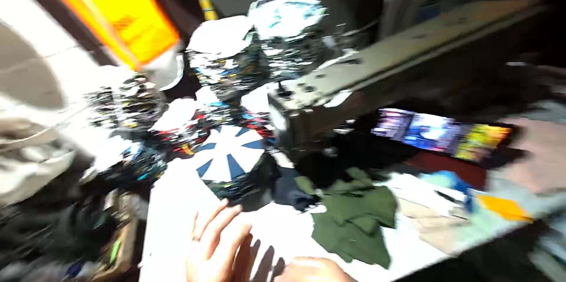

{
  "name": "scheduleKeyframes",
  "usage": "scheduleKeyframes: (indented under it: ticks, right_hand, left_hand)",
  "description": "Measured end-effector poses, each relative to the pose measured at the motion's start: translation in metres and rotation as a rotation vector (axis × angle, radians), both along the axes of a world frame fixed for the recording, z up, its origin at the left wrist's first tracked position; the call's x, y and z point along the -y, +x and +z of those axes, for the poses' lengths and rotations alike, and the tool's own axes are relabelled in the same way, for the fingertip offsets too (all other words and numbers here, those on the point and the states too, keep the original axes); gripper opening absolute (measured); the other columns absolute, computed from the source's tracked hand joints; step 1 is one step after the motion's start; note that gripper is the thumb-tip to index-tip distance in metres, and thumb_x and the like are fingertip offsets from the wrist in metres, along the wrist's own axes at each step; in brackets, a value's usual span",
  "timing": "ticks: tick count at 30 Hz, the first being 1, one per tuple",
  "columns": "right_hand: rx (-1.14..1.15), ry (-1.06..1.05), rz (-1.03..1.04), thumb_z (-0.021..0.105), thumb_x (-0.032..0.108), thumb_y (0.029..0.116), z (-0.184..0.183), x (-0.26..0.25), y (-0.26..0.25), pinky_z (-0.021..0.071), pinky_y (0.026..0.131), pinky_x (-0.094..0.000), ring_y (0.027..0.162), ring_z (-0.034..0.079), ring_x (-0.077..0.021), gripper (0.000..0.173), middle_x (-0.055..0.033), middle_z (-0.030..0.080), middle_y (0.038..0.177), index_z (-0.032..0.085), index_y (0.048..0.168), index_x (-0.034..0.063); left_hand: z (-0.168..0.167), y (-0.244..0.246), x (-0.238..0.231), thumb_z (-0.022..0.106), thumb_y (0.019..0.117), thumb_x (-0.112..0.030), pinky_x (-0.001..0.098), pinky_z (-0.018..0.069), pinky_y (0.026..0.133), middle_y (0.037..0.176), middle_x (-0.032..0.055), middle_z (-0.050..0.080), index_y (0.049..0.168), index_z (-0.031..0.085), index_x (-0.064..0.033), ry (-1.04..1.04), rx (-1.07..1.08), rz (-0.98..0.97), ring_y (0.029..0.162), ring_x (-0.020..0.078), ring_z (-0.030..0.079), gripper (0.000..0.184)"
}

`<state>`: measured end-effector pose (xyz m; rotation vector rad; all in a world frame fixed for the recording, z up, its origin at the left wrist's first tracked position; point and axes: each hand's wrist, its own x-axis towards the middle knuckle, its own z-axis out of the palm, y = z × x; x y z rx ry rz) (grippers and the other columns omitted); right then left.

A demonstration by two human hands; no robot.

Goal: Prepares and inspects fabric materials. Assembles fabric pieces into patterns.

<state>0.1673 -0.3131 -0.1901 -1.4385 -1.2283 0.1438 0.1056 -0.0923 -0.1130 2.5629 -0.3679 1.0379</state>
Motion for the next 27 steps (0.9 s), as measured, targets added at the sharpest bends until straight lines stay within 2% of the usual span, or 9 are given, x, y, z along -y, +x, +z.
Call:
scheduleKeyframes:
  ticks: [1,3,7,11,15,24,27]
  right_hand:
    - [-0.01,-0.015,0.014,0.064,0.01,0.0984,0.001,0.0,0.001,0.0593,0.086,-0.0341,0.093,0.071,-0.0212,0.023,-0.0176,0.072,0.1,0.072,0.114,-0.0043]
    - [-0.03,-0.035,0.032,0.064,0.009,0.0982,0.002,0.0,0.002,0.0595,0.086,-0.034,0.092,0.071,-0.0207,0.023,-0.0184,0.072,0.099,0.072,0.114,-0.0052]
    - [-0.073,-0.056,0.047,0.064,0.008,0.099,0.003,0.001,0.002,0.0603,0.084,-0.033,0.091,0.071,-0.0198,0.023,-0.019,0.072,0.099,0.072,0.116,-0.0063]
    - [-0.11,-0.06,0.06,0.064,0.008,0.0993,0.005,0.001,0.002,0.0604,0.084,-0.0328,0.091,0.071,-0.0192,0.023,-0.0188,0.071,0.1,0.071,0.116,-0.0061]
    - [-0.141,-0.062,0.065,0.064,0.007,0.0994,0.006,0.002,0.003,0.0615,0.084,-0.0326,0.091,0.072,-0.0188,0.022,-0.0184,0.072,0.1,0.071,0.116,-0.0067]
    - [-0.137,-0.075,0.057,0.064,0.007,0.0999,0.005,0.003,0.003,0.0604,0.084,-0.0308,0.093,0.071,-0.018,0.022,-0.0175,0.072,0.101,0.071,0.116,-0.0051]
    - [-0.146,-0.071,0.054,0.064,0.008,0.1005,0.004,0.002,0.002,0.061,0.084,-0.0315,0.093,0.071,-0.0177,0.022,-0.0172,0.071,0.101,0.071,0.117,-0.0045]
  left_hand:
    - [0.01,0.011,-0.002,0.067,0.0993,-0.019,0.0504,0.0429,0.114,0.123,0.0009,0.072,0.112,0.074,-0.0207,-0.003,0.099,0.011,0.129,0.0187,0.059,0.015]
    - [0.027,0.028,-0.007,0.068,0.0974,-0.015,0.0451,0.0494,0.109,0.118,0.0018,0.073,0.109,0.077,-0.0156,0.016,0.163,0.002,0.125,0.0203,0.062,0.014]
    - [0.043,0.056,-0.018,0.068,0.0981,-0.015,0.0438,0.0498,0.111,0.127,0.0087,0.07,0.115,0.075,-0.0064,0.05,-0.002,-0.045,0.13,0.0242,0.06,0.02]
    - [0.039,0.073,-0.027,0.068,0.0985,-0.018,0.0397,0.051,0.108,0.129,0.0082,0.07,0.121,0.073,-0.0055,0.07,-0.167,-0.001,0.13,0.0214,0.06,0.026]
    - [0.036,0.076,-0.032,0.069,0.0969,-0.013,0.0382,0.0547,0.103,0.12,0.0077,0.073,0.117,0.074,-0.0041,0.026,-0.167,0.0,0.119,0.0184,0.067,0.022]
    - [0.043,0.074,-0.036,0.071,0.0955,-0.01,0.0379,0.0564,0.099,0.116,0.0086,0.074,0.117,0.074,-0.004,0.067,-0.187,-0.03,0.115,0.0191,0.068,0.022]
    - [0.043,0.075,-0.037,0.066,0.0978,-0.008,0.0384,0.0566,0.098,0.112,0.0085,0.074,0.116,0.074,-0.0039,0.091,-0.168,-0.038,0.113,0.0194,0.069,0.02]
